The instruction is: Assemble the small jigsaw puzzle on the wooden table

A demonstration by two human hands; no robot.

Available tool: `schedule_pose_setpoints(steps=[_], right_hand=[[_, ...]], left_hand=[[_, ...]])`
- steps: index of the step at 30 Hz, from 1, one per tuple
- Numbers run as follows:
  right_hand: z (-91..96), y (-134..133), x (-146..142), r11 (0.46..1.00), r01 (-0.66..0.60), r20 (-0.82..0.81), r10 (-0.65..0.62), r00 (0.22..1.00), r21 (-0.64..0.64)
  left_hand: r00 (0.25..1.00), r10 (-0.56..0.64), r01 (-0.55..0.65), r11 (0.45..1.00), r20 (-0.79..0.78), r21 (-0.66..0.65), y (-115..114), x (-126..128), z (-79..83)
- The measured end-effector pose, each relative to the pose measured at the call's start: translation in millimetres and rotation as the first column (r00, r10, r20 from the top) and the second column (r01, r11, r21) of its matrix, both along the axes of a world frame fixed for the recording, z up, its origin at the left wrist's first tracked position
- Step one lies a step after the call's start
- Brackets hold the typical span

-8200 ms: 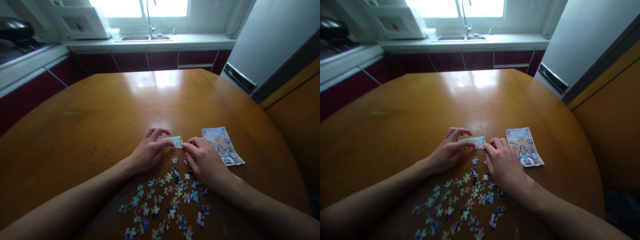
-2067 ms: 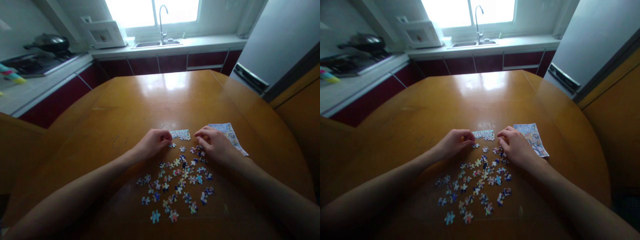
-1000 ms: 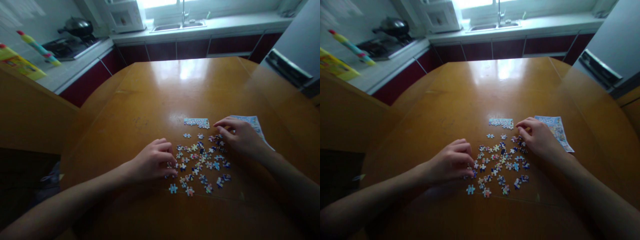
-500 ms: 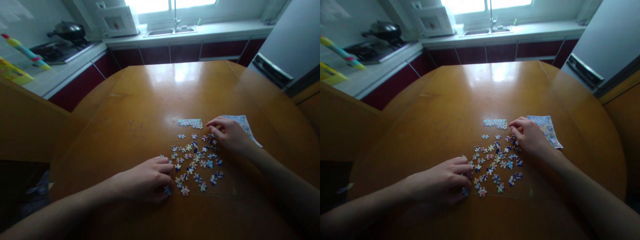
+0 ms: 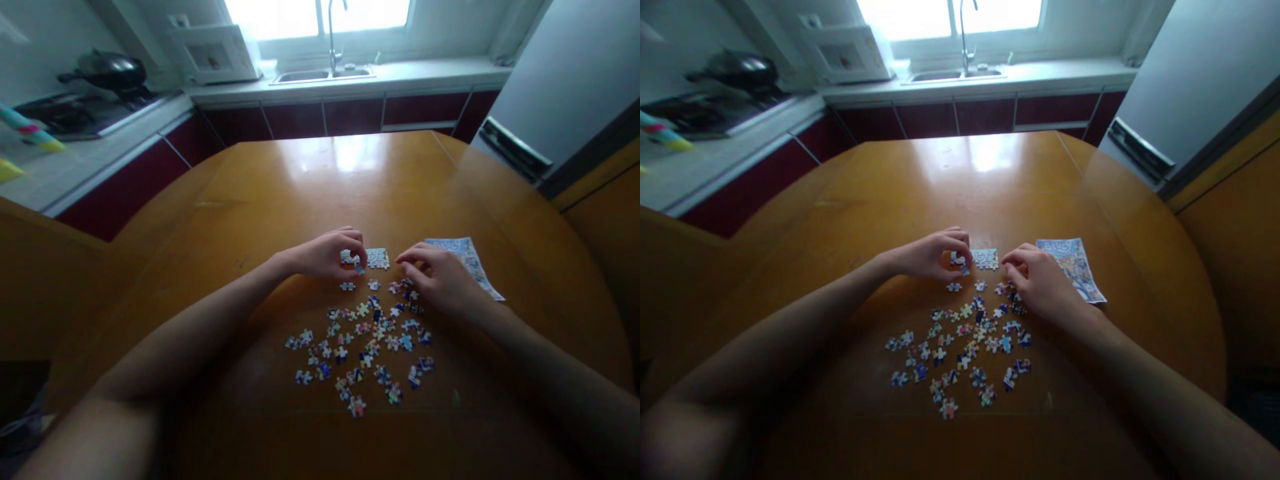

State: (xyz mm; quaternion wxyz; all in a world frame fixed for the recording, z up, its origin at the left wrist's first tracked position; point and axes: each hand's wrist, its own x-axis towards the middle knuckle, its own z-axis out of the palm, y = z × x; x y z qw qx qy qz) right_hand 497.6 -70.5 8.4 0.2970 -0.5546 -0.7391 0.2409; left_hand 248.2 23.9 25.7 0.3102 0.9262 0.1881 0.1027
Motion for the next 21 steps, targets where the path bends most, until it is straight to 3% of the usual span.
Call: schedule_pose_setpoints(steps=[5,10,14,17,21], right_hand=[[0.6,3.6,1.1,1.000,0.008,0.022,-0.008,1.000,-0.013],[1.2,4.8,1.1,0.999,-0.013,0.016,0.013,1.000,-0.031],[-1.6,2.2,-4.4,0.999,-0.016,-0.008,0.016,1.000,-0.033],[-7.2,0.8,-12.4,0.999,0.007,-0.015,-0.006,1.000,0.036],[-16.2,1.9,-19.4,0.994,0.011,0.015,-0.012,1.000,0.107]], left_hand=[[0.998,-0.061,0.061,0.998,0.000,0.022,17.9,9.6,-12.1],[0.998,-0.056,0.056,0.998,-0.005,-0.006,19.2,4.0,-15.5],[0.994,0.063,-0.067,0.997,0.087,0.046,10.8,-2.8,-23.7],[0.975,0.178,-0.195,0.972,0.136,0.129,5.8,-4.0,-31.6],[0.976,0.190,-0.210,0.956,0.110,0.207,4.6,-2.3,-35.4]])
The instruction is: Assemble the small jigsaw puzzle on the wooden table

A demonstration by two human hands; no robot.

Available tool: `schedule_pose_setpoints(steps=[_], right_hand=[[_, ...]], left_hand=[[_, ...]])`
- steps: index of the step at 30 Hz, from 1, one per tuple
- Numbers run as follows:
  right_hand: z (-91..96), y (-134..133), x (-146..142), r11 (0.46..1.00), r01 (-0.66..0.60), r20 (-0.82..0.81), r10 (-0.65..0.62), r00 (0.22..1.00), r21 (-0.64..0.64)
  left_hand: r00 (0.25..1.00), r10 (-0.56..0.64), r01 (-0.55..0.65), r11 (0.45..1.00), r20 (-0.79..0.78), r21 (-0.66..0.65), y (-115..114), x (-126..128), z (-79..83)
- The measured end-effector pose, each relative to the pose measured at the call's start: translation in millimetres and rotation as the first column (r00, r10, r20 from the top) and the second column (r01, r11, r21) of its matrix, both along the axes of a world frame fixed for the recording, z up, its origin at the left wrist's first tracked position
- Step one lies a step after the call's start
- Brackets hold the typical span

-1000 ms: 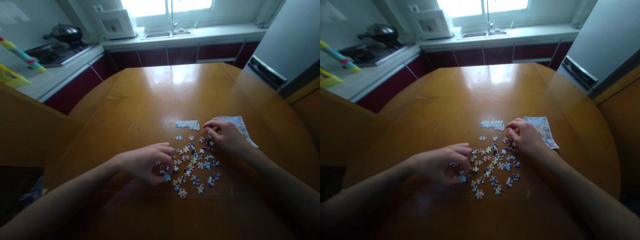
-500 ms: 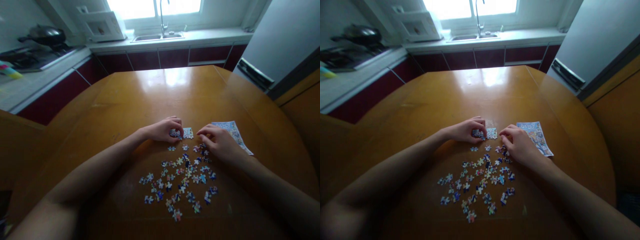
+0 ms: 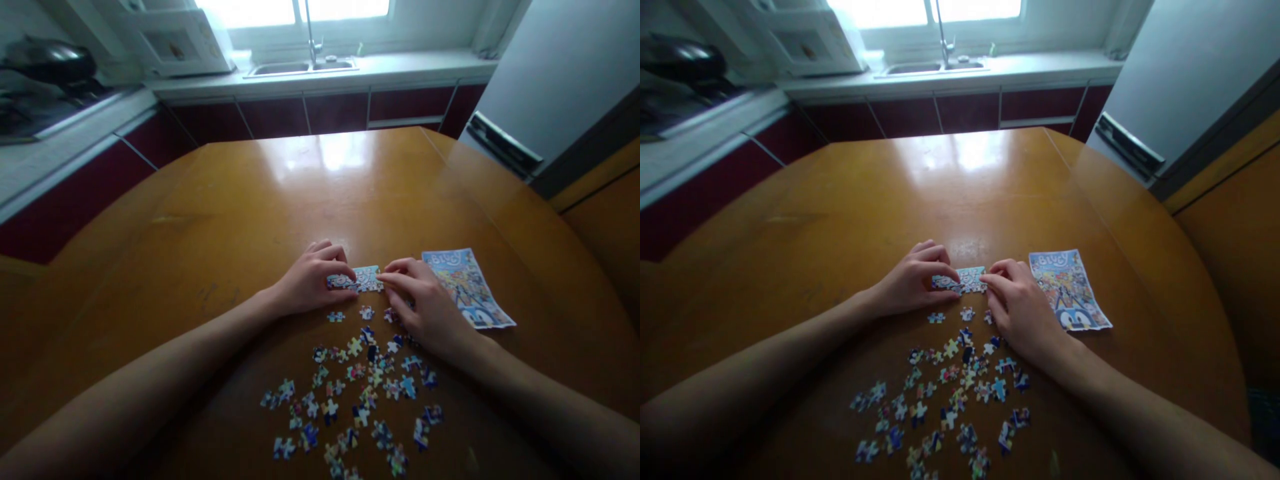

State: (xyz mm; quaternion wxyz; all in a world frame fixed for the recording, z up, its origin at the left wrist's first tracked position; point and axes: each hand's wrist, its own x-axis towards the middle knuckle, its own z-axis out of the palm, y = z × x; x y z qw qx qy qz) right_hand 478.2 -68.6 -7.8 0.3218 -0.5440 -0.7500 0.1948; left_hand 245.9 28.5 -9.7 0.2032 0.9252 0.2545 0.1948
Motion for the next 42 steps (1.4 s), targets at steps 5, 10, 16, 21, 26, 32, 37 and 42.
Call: schedule_pose_setpoints(steps=[5,10,16,21,26,32,37,42], right_hand=[[-5.0,1.0,0.5,1.000,-0.005,0.001,0.005,1.000,0.004],[-4.8,0.6,-0.1,1.000,-0.025,0.029,0.025,0.999,0.003],[-6.7,0.5,-0.1,0.999,-0.034,0.043,0.033,0.999,0.021],[-8.1,0.9,0.9,0.999,-0.035,0.057,0.034,0.998,0.019],[-8.0,1.4,0.4,0.999,-0.038,0.056,0.037,0.998,0.015],[-8.1,0.8,0.5,0.999,-0.033,0.057,0.032,0.998,0.016],[-7.7,0.4,0.3,0.999,-0.044,0.056,0.043,0.998,0.017],[-7.2,1.1,0.6,0.999,-0.039,0.056,0.038,0.998,0.015]], left_hand=[[0.999,-0.036,0.036,0.999,0.004,0.020,0.9,-0.2,0.7],[0.998,-0.054,0.054,0.998,0.014,0.030,0.3,-0.4,-0.4],[0.998,-0.061,0.060,0.997,0.027,0.037,0.8,-1.0,-3.4],[0.998,-0.068,0.067,0.997,0.019,0.039,1.2,-1.0,-3.3],[0.995,-0.078,0.077,0.997,0.063,0.024,1.6,-1.2,-1.5],[0.990,-0.095,0.089,0.994,0.109,0.056,3.1,-2.0,-1.9],[0.989,-0.125,0.119,0.990,0.073,0.075,3.5,-1.5,-3.1],[0.991,-0.129,0.128,0.988,0.015,0.081,3.4,-1.9,-2.0]])
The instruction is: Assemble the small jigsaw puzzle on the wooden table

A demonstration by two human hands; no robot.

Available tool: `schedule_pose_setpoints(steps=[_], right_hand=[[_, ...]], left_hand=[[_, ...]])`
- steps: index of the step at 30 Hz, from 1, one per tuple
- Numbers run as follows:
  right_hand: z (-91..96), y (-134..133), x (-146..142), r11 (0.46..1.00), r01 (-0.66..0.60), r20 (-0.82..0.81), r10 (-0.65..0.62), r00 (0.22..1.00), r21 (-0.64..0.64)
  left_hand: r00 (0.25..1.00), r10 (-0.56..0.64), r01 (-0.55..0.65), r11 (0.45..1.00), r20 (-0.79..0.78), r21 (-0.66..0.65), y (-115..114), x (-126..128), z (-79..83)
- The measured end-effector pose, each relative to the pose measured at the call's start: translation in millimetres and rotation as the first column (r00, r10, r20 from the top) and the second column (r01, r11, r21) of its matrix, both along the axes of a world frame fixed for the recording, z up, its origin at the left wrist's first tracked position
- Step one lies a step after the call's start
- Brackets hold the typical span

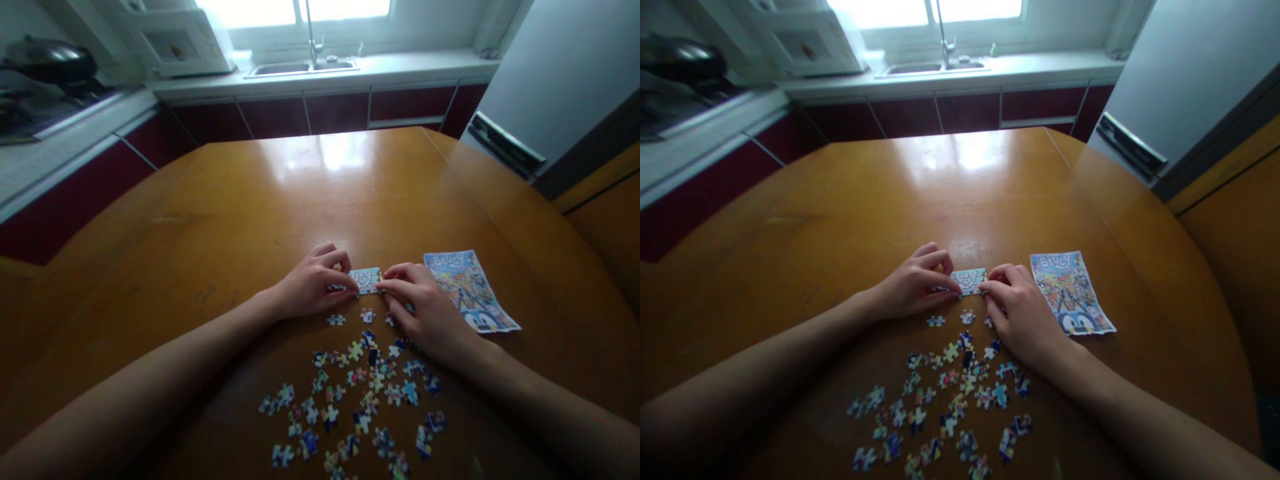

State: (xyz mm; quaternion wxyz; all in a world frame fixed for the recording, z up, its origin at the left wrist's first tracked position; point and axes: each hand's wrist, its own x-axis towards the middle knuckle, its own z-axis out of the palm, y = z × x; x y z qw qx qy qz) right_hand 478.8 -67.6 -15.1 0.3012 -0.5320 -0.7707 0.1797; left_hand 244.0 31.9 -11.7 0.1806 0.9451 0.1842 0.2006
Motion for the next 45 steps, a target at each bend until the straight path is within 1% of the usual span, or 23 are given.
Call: schedule_pose_setpoints(steps=[2,4,8,10,14,17,21,23,26,28,32,35,38,42,45], right_hand=[[-0.8,0.0,0.5,1.000,-0.001,0.004,0.001,1.000,-0.002],[-1.7,0.0,0.8,1.000,-0.001,0.004,0.001,1.000,0.000],[-2.0,0.3,0.7,1.000,0.002,-0.006,-0.002,1.000,0.001],[-1.5,0.2,0.2,1.000,0.001,-0.010,-0.001,1.000,0.004],[0.1,-0.9,-1.3,1.000,0.005,-0.014,-0.005,1.000,0.014],[1.8,-1.7,-2.0,1.000,0.016,-0.007,-0.016,1.000,0.002],[2.3,-1.5,-2.4,1.000,0.020,0.007,-0.020,1.000,-0.019],[1.5,-1.5,-3.8,1.000,0.029,0.003,-0.029,1.000,-0.007],[0.6,-3.0,-9.6,0.995,0.082,0.000,-0.082,0.997,0.061],[1.2,-5.7,-15.5,0.989,0.097,0.005,-0.098,0.995,0.108],[4.3,-13.1,-26.6,0.993,0.028,0.011,-0.029,1.000,0.115],[7.1,-16.3,-30.3,0.994,0.018,0.004,-0.019,1.000,0.108],[9.0,-16.0,-30.3,0.992,0.043,-0.002,-0.043,0.999,0.122],[8.1,-11.5,-27.7,0.982,0.098,-0.010,-0.097,0.995,0.163],[5.9,-7.0,-24.7,0.977,0.146,-0.025,-0.144,0.989,0.157]], left_hand=[[1.000,-0.004,0.004,1.000,-0.001,0.000,-0.5,0.2,1.3],[0.999,0.002,-0.001,1.000,0.034,-0.010,-1.2,0.7,3.3],[0.986,0.098,-0.089,0.994,0.139,-0.069,-1.5,1.1,9.2],[0.983,0.115,-0.102,0.990,0.147,-0.092,-1.1,0.4,11.5],[0.993,0.059,-0.049,0.994,0.100,-0.100,0.0,-1.6,12.0],[0.998,0.015,-0.011,0.997,0.055,-0.078,0.2,-1.8,11.8],[1.000,-0.005,0.005,0.999,-0.002,-0.033,-0.2,0.0,13.3],[1.000,-0.009,0.009,1.000,0.000,-0.025,-0.2,0.6,13.0],[0.995,0.009,-0.008,1.000,0.096,-0.014,0.9,0.9,9.8],[0.983,0.055,-0.053,0.999,0.176,-0.012,2.5,0.9,6.3],[0.936,0.160,-0.161,0.987,0.314,-0.024,6.1,0.7,0.8],[0.909,0.202,-0.213,0.977,0.365,-0.010,7.1,-0.3,3.0],[0.922,0.245,-0.249,0.968,0.299,-0.025,2.3,-0.5,12.7],[0.941,0.304,-0.289,0.950,0.147,-0.119,-18.4,0.6,26.5],[0.960,0.280,-0.276,0.954,0.027,-0.114,-39.2,-5.6,25.4]])
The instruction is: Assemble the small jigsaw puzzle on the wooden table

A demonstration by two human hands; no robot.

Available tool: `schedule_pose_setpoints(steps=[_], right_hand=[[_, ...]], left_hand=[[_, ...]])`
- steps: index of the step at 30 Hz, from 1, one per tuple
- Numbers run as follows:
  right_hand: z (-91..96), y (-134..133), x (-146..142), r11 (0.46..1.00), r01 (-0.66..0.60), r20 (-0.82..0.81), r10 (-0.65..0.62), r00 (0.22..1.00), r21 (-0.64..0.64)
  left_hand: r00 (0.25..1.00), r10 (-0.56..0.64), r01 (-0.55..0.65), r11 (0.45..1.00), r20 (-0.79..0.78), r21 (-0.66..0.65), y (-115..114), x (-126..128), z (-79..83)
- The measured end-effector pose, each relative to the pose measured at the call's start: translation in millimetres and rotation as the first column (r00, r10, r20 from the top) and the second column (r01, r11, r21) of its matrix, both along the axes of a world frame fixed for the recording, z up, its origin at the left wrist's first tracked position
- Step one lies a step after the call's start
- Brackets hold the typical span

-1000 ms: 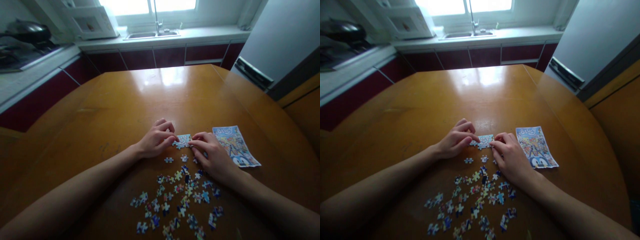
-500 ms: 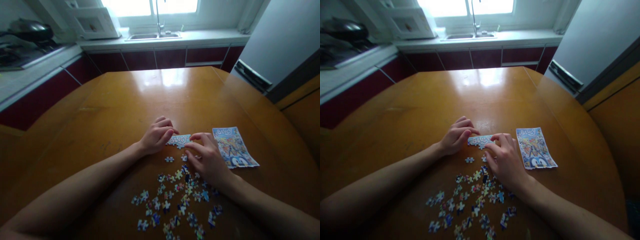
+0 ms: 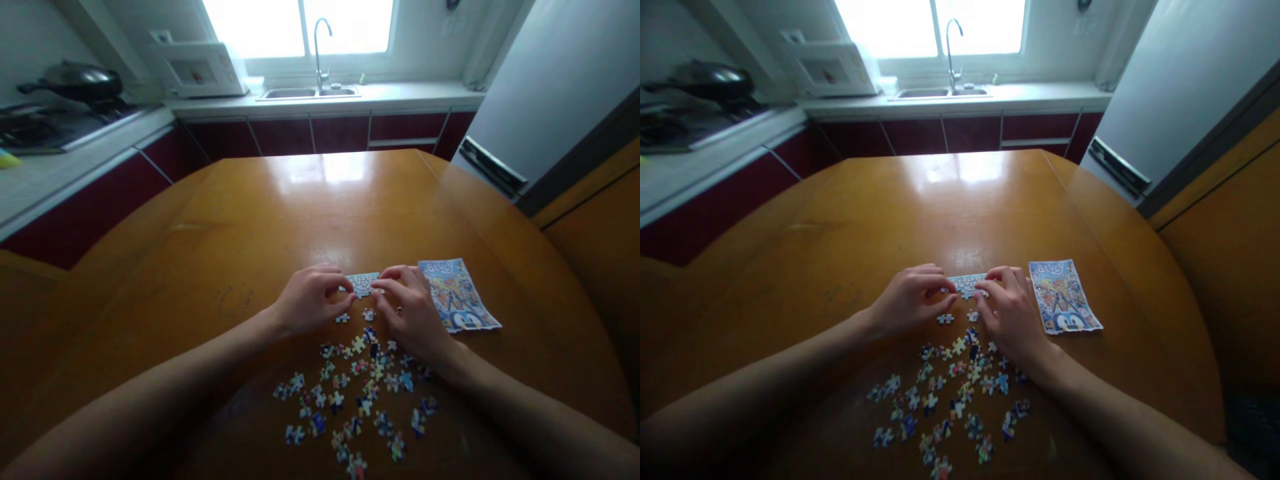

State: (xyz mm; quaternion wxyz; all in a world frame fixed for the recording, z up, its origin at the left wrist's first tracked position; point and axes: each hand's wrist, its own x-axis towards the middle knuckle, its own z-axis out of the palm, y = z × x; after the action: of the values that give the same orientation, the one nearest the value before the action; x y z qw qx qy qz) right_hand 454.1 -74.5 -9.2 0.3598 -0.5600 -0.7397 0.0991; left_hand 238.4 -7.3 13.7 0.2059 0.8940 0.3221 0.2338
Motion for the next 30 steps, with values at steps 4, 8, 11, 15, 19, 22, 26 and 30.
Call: schedule_pose_setpoints(steps=[4,8,11,15,19,22,26,30], right_hand=[[-2.4,4.1,2.1,1.000,0.025,-0.023,-0.026,0.999,-0.018],[-2.7,2.7,-1.6,0.999,-0.022,-0.020,0.022,1.000,-0.032],[-0.4,-0.1,-5.1,0.998,-0.043,-0.018,0.042,0.999,-0.052],[2.5,-1.1,-5.9,0.997,-0.045,-0.008,0.045,0.999,-0.067],[0.1,-0.1,-5.6,0.994,-0.062,-0.005,0.062,0.998,-0.087],[-2.1,0.3,-5.7,0.994,-0.075,-0.014,0.074,0.997,-0.085],[-1.1,0.7,-5.3,0.994,-0.077,-0.020,0.075,0.997,-0.083],[-0.5,1.6,-4.2,0.993,-0.073,-0.030,0.071,0.997,-0.087]], left_hand=[[0.997,-0.028,0.024,0.999,-0.075,-0.042,-19.5,-22.6,-12.3],[0.995,-0.009,0.004,0.999,-0.096,-0.053,-22.8,-38.0,-18.2],[0.995,-0.037,0.033,0.998,-0.091,-0.050,-19.0,-35.9,-17.7],[0.996,-0.055,0.051,0.997,-0.070,-0.066,-16.7,-29.6,-18.5],[0.996,-0.034,0.028,0.998,-0.079,-0.064,-19.3,-29.1,-21.5],[0.996,-0.032,0.028,0.998,-0.078,-0.050,-20.2,-28.8,-21.8],[0.999,0.010,-0.010,1.000,-0.048,-0.001,-13.2,-22.7,-18.8],[0.997,0.070,-0.068,0.996,-0.037,0.063,0.7,-10.0,-17.6]])
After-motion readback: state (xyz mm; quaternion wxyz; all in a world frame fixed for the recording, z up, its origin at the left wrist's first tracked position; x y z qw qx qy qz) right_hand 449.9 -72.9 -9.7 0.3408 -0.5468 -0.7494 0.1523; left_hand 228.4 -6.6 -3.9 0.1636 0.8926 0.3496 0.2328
